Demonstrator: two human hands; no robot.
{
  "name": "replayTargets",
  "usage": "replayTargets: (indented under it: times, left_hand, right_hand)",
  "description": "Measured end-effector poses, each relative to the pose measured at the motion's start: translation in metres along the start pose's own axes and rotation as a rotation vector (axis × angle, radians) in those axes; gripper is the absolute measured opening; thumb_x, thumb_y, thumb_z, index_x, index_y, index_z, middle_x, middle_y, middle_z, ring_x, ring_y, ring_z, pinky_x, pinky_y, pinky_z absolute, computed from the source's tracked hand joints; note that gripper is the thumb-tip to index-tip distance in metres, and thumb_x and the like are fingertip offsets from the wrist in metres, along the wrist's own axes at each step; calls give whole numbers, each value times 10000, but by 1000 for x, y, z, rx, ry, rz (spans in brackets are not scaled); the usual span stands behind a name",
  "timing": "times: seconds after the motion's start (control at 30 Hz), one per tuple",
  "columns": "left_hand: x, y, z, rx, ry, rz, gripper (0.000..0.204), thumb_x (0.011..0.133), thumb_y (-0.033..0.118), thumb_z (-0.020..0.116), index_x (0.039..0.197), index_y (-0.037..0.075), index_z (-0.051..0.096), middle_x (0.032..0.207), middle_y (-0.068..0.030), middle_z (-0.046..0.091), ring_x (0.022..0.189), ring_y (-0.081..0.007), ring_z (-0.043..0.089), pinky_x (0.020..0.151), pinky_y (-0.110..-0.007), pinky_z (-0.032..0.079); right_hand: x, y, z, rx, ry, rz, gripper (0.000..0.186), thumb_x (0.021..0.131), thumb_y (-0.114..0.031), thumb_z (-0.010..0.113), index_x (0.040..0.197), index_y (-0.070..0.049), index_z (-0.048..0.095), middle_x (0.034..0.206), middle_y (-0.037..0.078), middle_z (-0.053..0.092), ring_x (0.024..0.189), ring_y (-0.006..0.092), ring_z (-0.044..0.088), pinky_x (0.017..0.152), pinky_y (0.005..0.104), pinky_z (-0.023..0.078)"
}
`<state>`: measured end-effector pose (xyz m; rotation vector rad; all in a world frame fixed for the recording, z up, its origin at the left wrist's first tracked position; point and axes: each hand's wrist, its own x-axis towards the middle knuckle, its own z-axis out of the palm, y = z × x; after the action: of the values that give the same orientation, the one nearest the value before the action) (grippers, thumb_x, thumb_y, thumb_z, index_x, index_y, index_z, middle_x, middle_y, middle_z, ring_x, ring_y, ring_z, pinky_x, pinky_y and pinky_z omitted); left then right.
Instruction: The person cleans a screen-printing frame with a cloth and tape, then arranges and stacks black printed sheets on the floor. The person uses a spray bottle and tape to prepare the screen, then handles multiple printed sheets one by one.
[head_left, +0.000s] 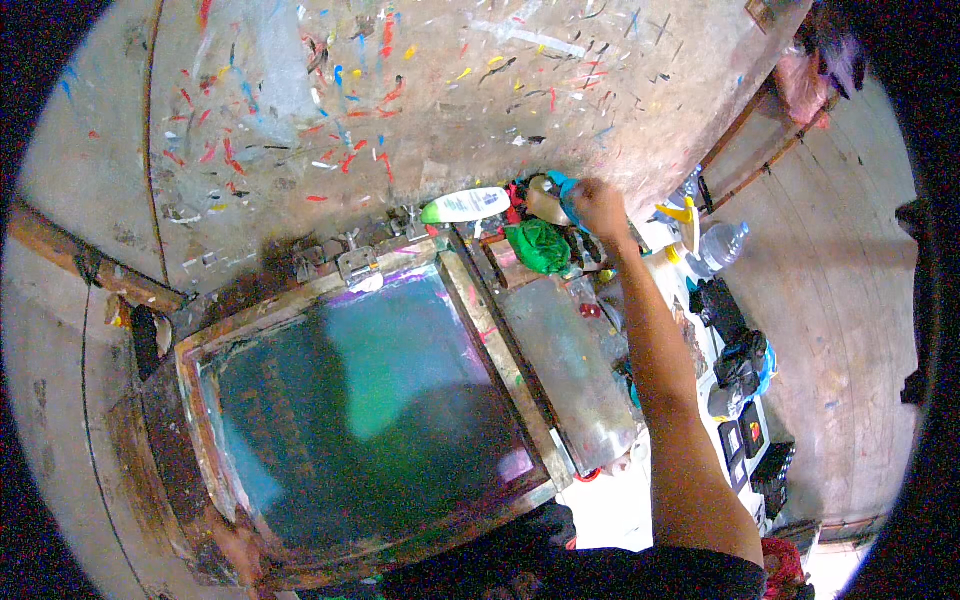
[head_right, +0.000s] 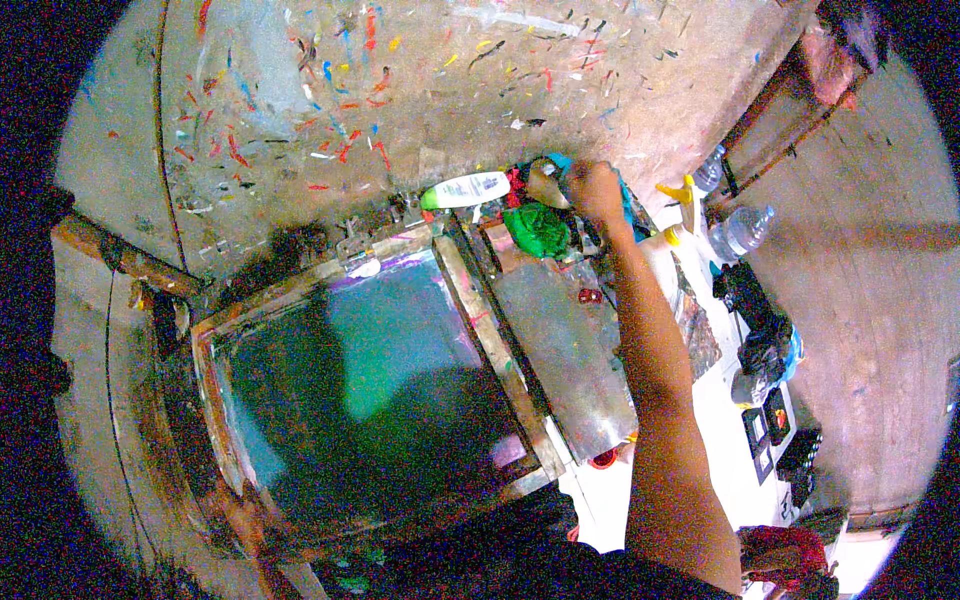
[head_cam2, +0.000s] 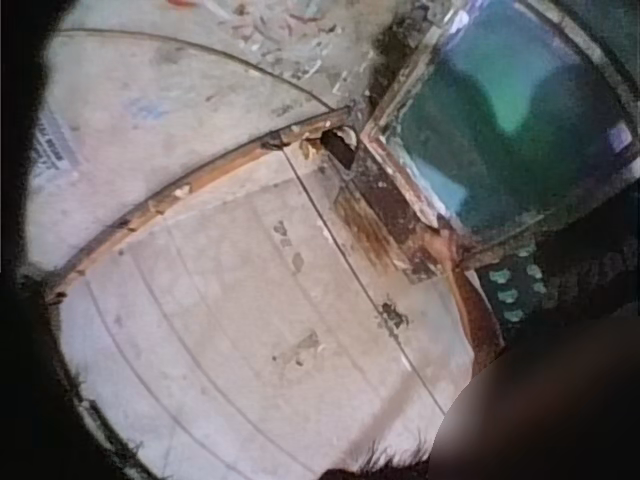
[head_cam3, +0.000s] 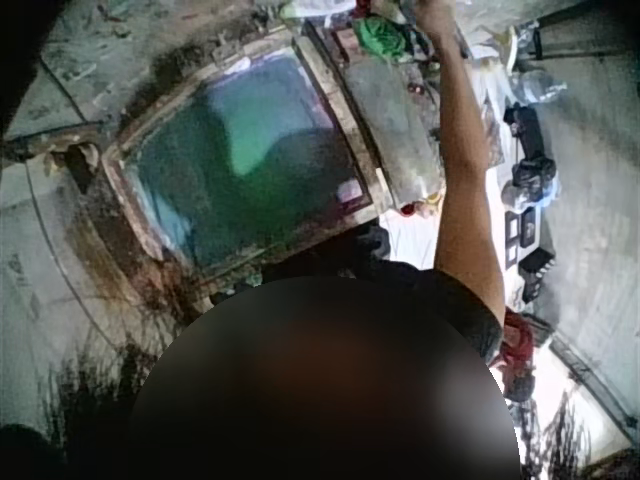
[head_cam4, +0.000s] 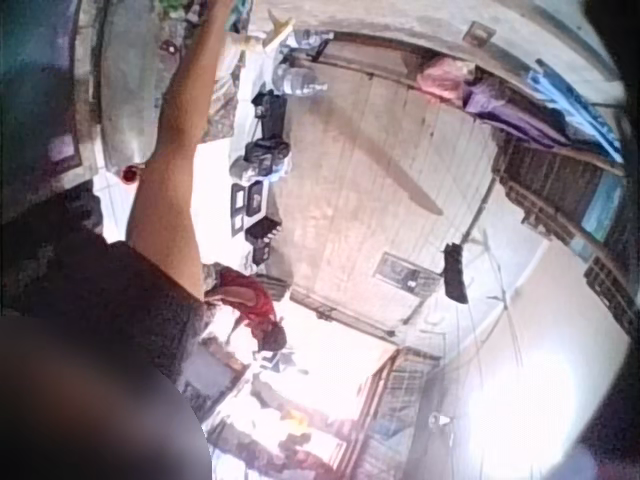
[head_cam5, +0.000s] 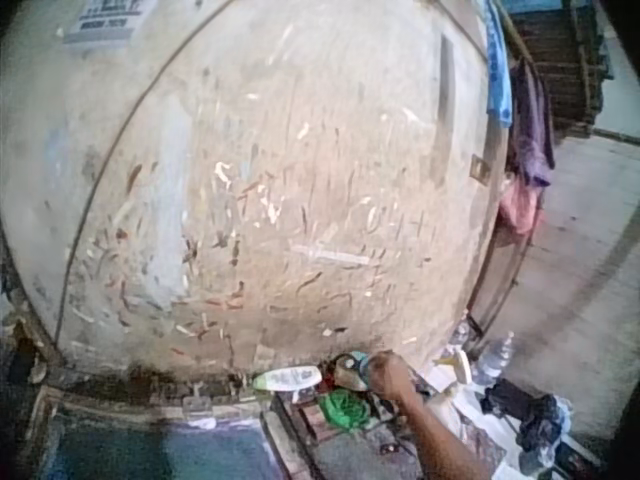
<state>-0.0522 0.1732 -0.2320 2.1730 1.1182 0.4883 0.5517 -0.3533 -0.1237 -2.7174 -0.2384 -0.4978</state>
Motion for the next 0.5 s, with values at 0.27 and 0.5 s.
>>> replayTargets:
  times: [0.27,0.5]
  left_hand:
    - [6,5,-7,35,-77,77,526,901,163,624,1353,-34,441,1277,-218,546,1164,-360,525,1027,-451,382]
    - [7,-22,0,79,-10,161,454,894,118,645,1294,-32,492,1245,-219,570,1142,-352,547,1006,-428,402]
  right_hand:
    - [-58,-12,24,-80,-305,-45,245,772,-263,744,897,-53,746,855,223,696,772,380,686,725,448,543]
    - [-57,-13,36,99,-7,-17,136,799,-132,670,858,-18,718,828,249,677,760,400,676,704,476,527]
